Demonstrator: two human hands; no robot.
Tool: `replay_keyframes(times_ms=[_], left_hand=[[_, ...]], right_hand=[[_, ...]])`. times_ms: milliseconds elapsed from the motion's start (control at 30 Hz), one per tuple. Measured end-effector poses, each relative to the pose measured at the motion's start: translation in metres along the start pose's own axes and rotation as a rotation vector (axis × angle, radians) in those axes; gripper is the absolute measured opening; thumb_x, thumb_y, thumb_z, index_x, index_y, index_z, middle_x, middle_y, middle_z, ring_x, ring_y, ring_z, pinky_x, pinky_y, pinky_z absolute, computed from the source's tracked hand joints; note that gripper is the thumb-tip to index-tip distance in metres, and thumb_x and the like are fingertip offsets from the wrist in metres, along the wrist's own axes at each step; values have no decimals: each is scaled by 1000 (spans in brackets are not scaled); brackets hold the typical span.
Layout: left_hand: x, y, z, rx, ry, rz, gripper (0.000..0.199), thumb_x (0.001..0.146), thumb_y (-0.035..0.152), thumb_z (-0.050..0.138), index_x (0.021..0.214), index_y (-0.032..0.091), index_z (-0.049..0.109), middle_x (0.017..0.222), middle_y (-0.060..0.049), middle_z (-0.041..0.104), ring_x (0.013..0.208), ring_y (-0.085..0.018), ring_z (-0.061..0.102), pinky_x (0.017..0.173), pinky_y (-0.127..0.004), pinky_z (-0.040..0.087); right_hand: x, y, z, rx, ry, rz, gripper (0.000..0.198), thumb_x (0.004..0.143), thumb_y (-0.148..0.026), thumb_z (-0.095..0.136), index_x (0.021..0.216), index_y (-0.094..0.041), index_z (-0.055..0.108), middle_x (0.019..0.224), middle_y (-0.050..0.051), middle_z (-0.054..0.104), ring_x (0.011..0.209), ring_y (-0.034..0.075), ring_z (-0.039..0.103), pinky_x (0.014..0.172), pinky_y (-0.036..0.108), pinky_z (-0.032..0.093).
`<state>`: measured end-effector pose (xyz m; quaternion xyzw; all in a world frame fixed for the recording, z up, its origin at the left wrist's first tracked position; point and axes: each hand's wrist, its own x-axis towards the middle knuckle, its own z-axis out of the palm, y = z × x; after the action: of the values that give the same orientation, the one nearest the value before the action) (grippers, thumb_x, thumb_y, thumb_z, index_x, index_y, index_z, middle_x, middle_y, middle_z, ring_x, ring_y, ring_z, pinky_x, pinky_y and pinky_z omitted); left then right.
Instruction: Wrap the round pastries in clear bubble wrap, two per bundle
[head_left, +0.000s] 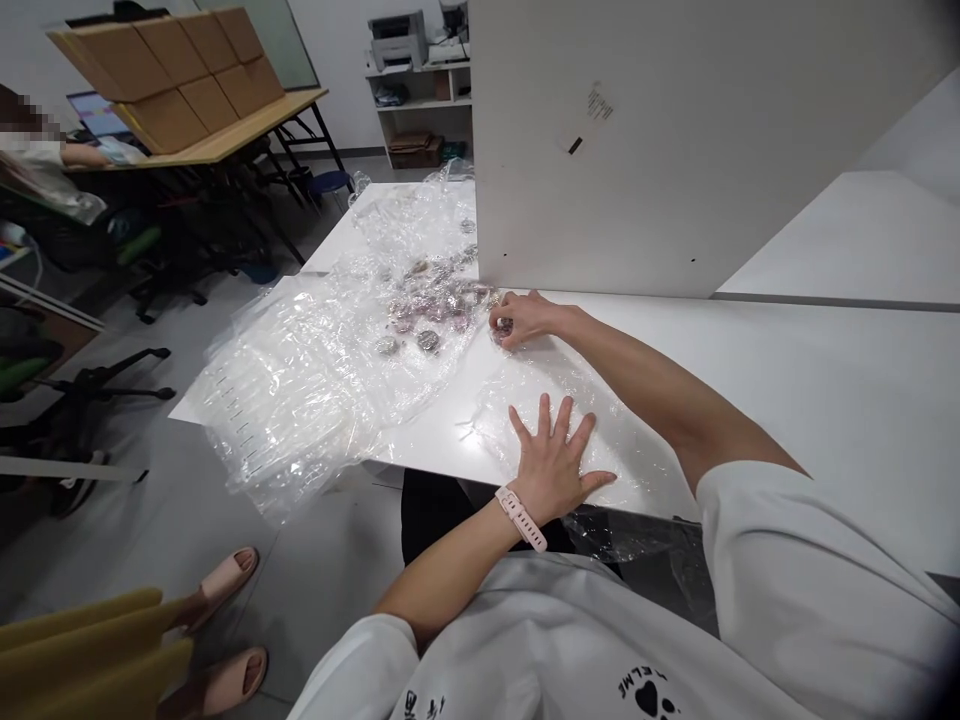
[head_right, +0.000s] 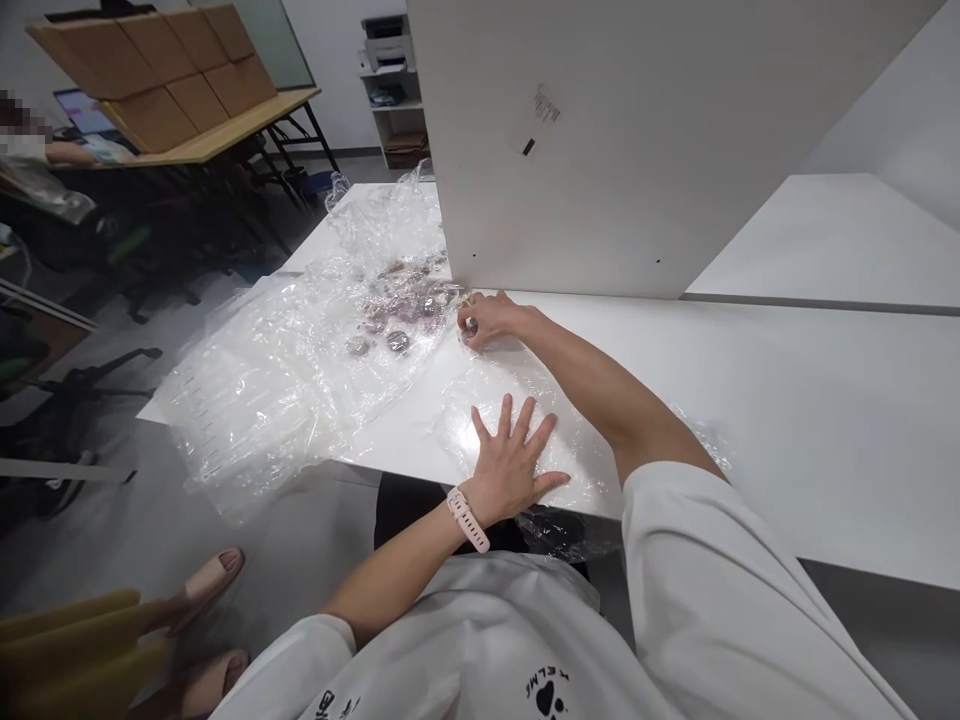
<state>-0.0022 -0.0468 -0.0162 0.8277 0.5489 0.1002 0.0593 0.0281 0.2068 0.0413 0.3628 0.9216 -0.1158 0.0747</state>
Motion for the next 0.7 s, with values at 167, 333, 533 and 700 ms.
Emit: replay_keyframes(times_ms=[167, 333, 533, 700], left_hand=[[0, 1, 0, 5, -9, -8, 81, 93, 75, 25, 157, 27, 30, 167, -12, 19, 153, -45, 9, 109, -84, 14], [1, 1, -1, 10, -22, -12, 81, 93, 75, 25, 158, 27, 29, 167, -12, 19, 153, -45, 6, 110, -83, 14], [0, 1, -2, 23, -36, 4, 81, 94, 74, 22, 158, 24, 28, 167, -14, 17, 153, -45, 7, 108, -85, 15], [3, -2, -2, 8, -60, -16, 79, 95, 73, 21, 159, 27, 26, 168, -10, 15, 154, -44, 4, 109, -84, 10]], right_hand=[[-6, -2, 7, -42, 122, -87, 37, 78, -38, 66, 113, -25, 66, 135, 13, 50, 110, 30, 51, 104, 52, 23], [-9, 9, 4, 284, 108, -61, 37, 75, -39, 70, 108, -23, 64, 124, 11, 59, 106, 27, 53, 103, 52, 30], [-19, 59, -17, 1126, 798, 83, 58, 82, -71, 52, 119, -27, 50, 120, 6, 62, 101, 19, 58, 82, 34, 50], [-86, 69, -47, 1245, 895, -51, 54, 78, -76, 56, 108, -31, 57, 124, 5, 62, 102, 22, 61, 79, 40, 54]])
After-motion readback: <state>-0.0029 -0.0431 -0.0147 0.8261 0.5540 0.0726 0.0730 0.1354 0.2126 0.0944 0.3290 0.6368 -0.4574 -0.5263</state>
